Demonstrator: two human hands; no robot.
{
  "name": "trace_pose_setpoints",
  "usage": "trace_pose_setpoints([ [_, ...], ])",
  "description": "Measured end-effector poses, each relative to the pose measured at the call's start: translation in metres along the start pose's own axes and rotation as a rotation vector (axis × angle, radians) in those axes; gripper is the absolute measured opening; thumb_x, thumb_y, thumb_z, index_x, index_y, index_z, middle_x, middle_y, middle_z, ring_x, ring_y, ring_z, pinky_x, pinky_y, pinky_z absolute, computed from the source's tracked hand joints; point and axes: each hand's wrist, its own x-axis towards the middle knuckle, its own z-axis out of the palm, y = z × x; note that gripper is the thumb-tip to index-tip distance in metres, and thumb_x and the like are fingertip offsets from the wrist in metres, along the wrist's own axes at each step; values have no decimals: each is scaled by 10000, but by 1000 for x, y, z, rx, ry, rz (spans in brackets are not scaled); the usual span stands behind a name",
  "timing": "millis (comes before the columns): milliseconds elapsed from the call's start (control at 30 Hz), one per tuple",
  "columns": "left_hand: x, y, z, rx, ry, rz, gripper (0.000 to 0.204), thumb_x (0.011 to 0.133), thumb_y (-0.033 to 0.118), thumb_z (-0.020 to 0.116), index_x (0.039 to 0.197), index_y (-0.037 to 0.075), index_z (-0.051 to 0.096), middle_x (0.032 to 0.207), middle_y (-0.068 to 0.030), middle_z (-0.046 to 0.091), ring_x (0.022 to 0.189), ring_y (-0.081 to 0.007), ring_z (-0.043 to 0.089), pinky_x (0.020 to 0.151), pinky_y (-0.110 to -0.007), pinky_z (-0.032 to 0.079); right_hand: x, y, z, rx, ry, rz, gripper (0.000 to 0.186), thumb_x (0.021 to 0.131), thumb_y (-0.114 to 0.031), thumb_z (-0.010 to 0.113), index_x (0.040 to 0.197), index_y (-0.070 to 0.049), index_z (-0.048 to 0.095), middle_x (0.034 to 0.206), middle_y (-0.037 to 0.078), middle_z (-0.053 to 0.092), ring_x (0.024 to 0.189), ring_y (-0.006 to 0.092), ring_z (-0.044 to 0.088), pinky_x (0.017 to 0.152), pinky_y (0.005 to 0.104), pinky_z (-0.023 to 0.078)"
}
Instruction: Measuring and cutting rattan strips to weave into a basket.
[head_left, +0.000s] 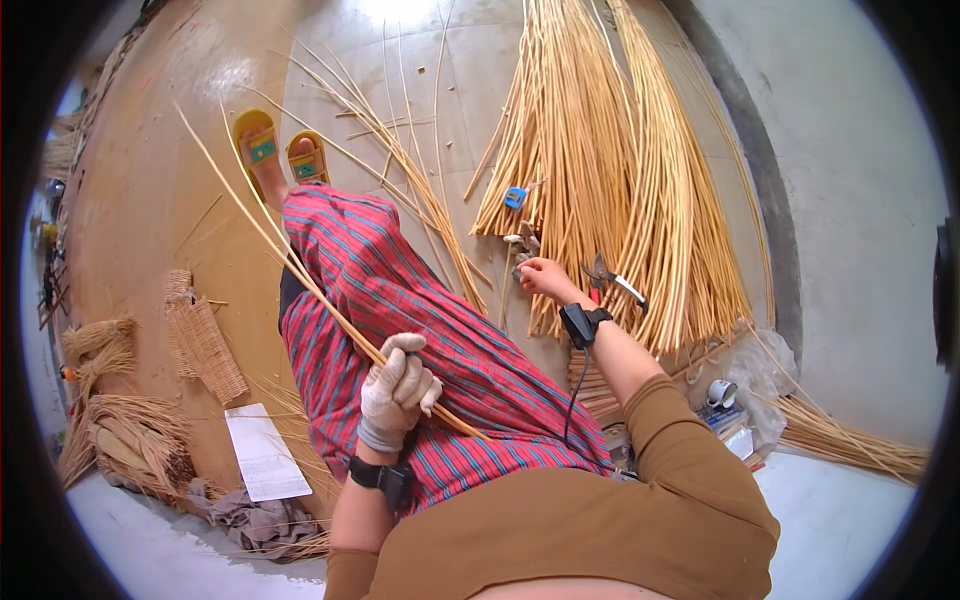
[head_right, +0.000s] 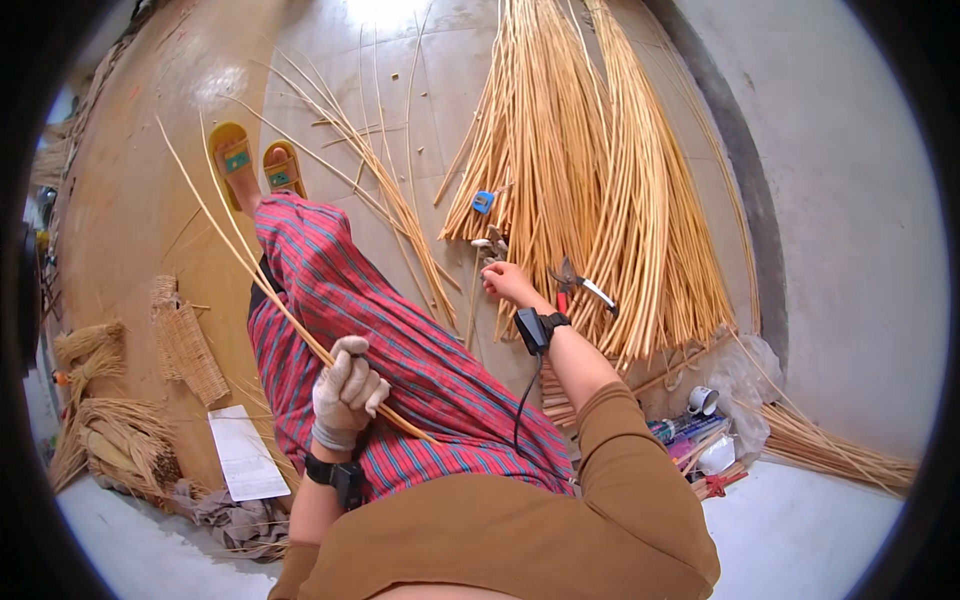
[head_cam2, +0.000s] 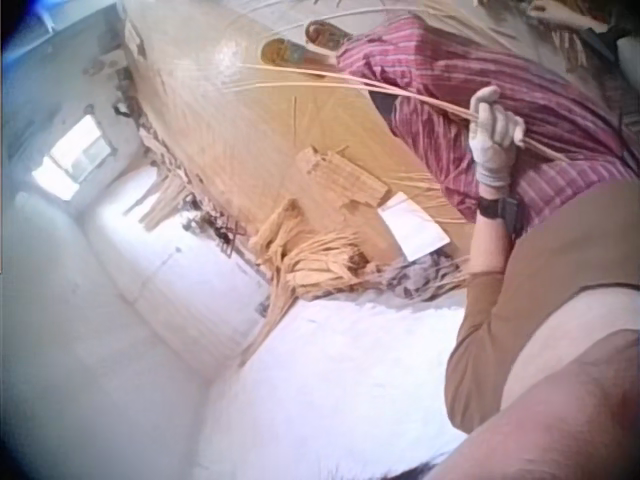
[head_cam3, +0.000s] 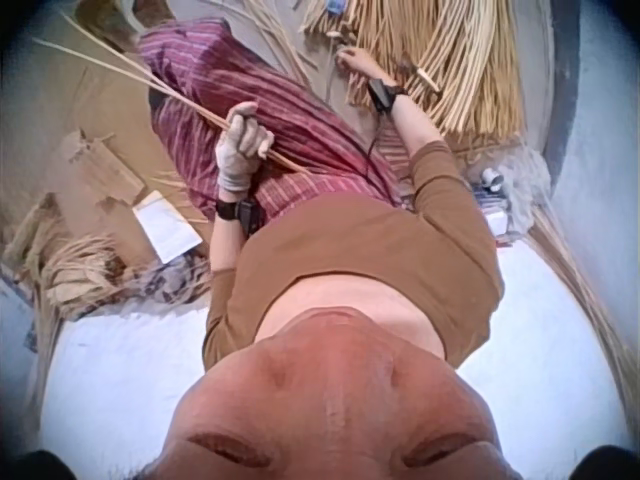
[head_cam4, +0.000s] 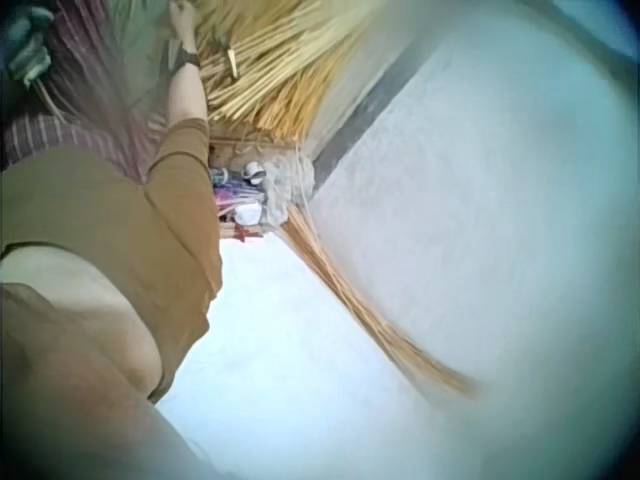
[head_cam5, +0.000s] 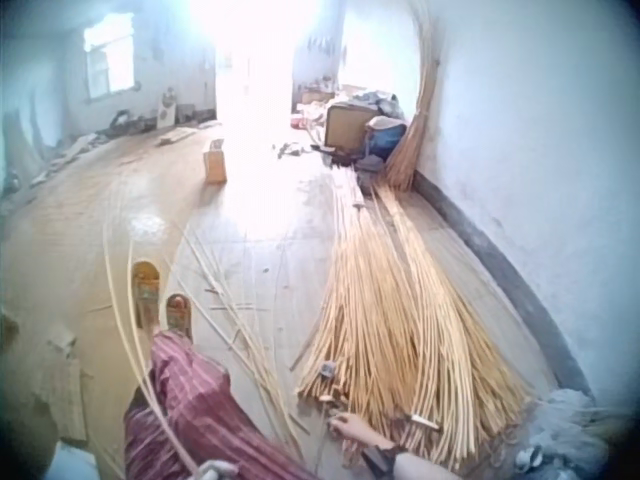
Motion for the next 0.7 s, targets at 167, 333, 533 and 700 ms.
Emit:
trace_pose_setpoints([
  [167,11,-2,-33,-188,102,-34,361,1137,247,426,1362,1,564,551,45,329,453,-89,326,552,-293,399,78,-29,30,-48,53,-76,278,997,-189,641,1170,24,686,896,87,730,768,153,708,672,302,572],
  [333,27,4,-43,-281,11,-168,390,1115,302,490,1353,10,593,570,28,386,486,-111,382,591,-334,443,160,-43,38,-829,331,-27,464,909,-366,702,1130,41,712,1054,241,756,905,375,751,813,459,595],
  [533,33,6,-38,-308,47,-241,373,1116,294,490,1350,39,629,594,20,474,481,-127,432,603,-346,484,182,-73,73,-532,638,262,609,852,-417,783,1238,27,626,1237,276,695,1176,425,668,1012,506,530],
  [700,30,2,-43,-418,5,-260,411,1113,267,493,1392,-22,579,663,1,529,576,-127,515,723,-366,536,178,-68,83,-461,743,230,562,824,-396,824,1185,0,656,1208,248,711,1135,424,679,991,514,535],
])
